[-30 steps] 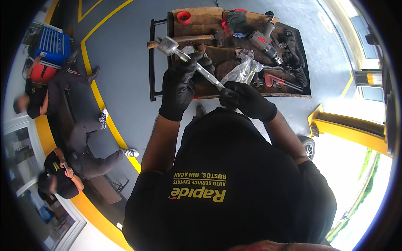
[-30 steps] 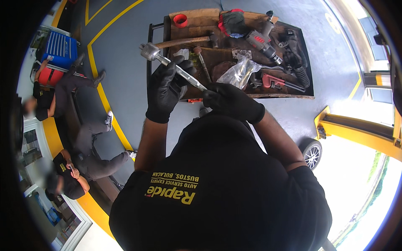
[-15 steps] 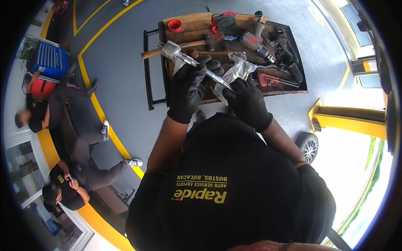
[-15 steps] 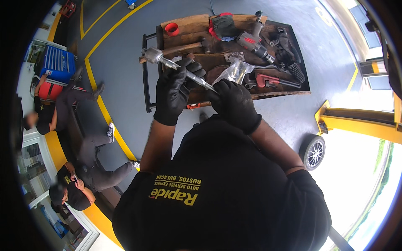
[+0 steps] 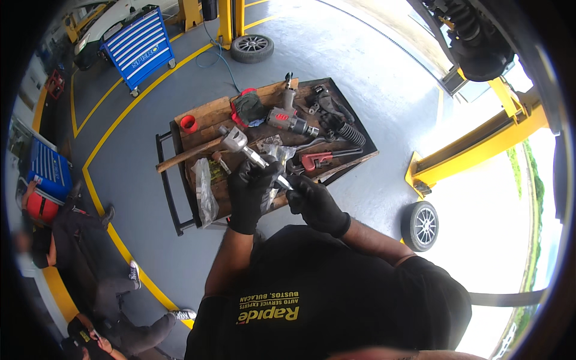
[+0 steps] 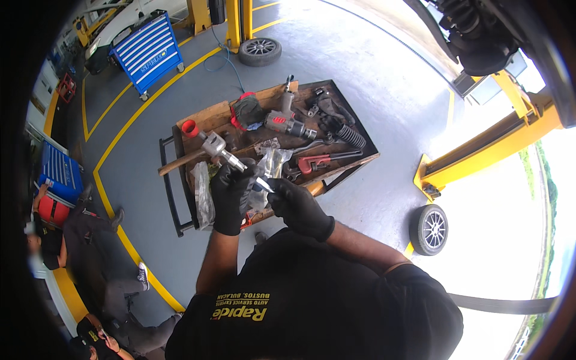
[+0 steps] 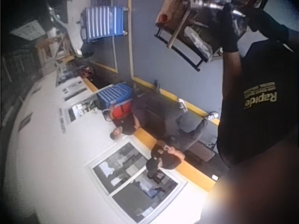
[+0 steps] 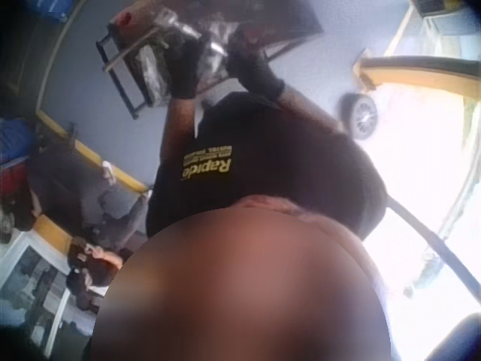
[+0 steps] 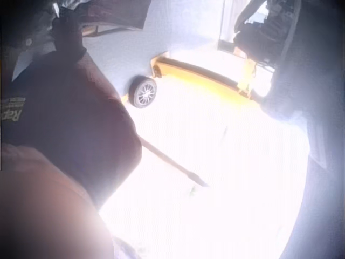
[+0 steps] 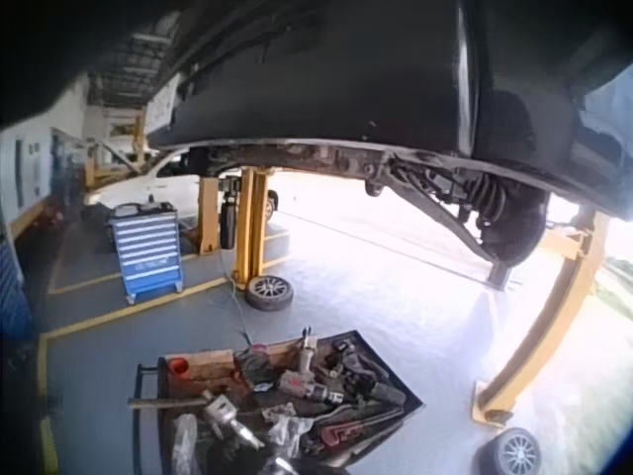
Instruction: The person removes a worn suspension bushing from a vehicle's control arm using a hammer and pry bar, then installs a new bushing with a press tool. The person uses a hammer to tap the old bushing out, positions the new bushing, and applies pressure with a red press tool to seat it into the control arm.
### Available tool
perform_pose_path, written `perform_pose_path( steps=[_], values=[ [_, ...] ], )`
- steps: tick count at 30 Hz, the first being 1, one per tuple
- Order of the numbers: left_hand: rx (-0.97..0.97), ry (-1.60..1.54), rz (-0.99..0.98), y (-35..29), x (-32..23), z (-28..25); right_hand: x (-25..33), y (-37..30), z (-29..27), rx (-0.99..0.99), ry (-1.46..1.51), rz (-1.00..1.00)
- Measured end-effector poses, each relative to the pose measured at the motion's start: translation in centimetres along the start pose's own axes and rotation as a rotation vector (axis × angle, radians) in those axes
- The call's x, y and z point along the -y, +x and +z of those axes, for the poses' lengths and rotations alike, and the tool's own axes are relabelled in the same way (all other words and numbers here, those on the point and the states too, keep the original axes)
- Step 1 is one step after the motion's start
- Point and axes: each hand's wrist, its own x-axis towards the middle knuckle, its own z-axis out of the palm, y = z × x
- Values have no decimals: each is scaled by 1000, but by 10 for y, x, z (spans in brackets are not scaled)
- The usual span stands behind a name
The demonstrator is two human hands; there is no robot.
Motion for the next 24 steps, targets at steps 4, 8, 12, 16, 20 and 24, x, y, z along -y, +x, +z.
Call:
perform_pose_path(
  steps=[4, 8, 12, 16, 20, 24],
  values=[
    [193, -93, -61, -6, 25, 58, -12, -38, -61, -37, 98, 19],
    [278, -159, -168, -25, 78, 125, -22, -86, -141, -89, -90, 99],
    [242, -58, -150, -46, 140, 195, -28, -142, -206, -256, -409, 11],
    [223, 146, -122, -45, 170, 262, -18, -172, -264, -443, -496, -353],
    [221, -127, -209, -22, 152, 318, 18, -164, -319, -406, -628, -541],
    [176, -280, -149, 23, 108, 353, 59, -120, -348, -432, -592, -863]
  ],
)
